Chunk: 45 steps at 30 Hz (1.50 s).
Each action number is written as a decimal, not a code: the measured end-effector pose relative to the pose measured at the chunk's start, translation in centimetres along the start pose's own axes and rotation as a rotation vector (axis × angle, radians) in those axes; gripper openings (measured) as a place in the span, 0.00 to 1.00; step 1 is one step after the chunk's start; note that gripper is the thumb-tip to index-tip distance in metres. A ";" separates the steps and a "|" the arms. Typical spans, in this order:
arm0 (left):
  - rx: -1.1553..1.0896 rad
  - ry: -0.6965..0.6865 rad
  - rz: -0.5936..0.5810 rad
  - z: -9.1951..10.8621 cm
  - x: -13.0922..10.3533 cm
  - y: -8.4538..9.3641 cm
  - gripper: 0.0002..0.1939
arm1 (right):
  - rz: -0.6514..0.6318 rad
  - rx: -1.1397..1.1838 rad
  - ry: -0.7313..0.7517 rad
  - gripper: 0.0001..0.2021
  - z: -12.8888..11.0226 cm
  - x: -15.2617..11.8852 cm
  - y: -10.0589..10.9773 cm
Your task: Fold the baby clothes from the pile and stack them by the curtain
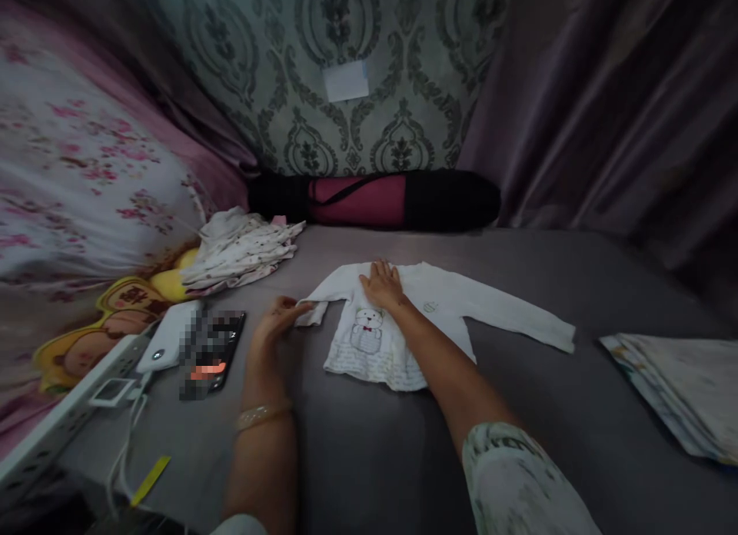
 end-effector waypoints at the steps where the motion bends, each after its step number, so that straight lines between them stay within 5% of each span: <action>1: 0.026 0.040 -0.031 0.0 -0.2 0.0 0.19 | 0.028 0.000 -0.015 0.33 0.0 0.2 -0.2; 4: 0.071 0.099 -0.118 0.5 -0.5 -0.2 0.14 | 0.100 -0.015 -0.023 0.34 0.0 0.3 -0.7; 6: 0.116 0.022 -0.121 1.3 -0.7 -0.3 0.09 | 0.123 -0.032 -0.018 0.34 0.0 0.2 -1.0; 8: 0.217 -0.104 0.034 2.5 -0.9 0.1 0.06 | 0.140 -0.043 -0.010 0.34 0.0 0.1 -1.1; 10: 0.332 -0.166 0.317 3.3 -1.1 0.6 0.10 | 0.161 -0.051 0.002 0.34 0.0 0.0 -1.2; 13: 0.411 -0.063 0.565 3.0 -1.2 1.0 0.17 | 0.173 -0.055 0.009 0.33 0.0 0.0 -1.1; 20: 0.284 0.228 0.556 0.1 -0.3 1.7 0.16 | 0.182 -0.071 0.010 0.32 0.0 0.1 -1.1; 29: 0.306 0.218 0.454 0.3 0.9 0.9 0.22 | 0.216 -0.060 0.008 0.31 -0.1 0.1 -1.0; 40: 0.312 0.225 0.351 0.2 2.4 1.1 0.16 | 0.235 -0.070 0.017 0.31 -0.1 0.0 -1.1; 45: 0.400 0.167 0.443 -0.1 2.3 1.8 0.12 | 0.226 -0.072 0.024 0.31 -0.1 0.0 -1.0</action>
Point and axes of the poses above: each hand's wrist, its own x-axis towards the middle knuckle, its own y-axis out of the back of the hand, z = x × y, the point moved 2 cm from there along x, towards the middle knuckle, and after that the axes turned 5 degrees about -z, right-handed, at the moved point
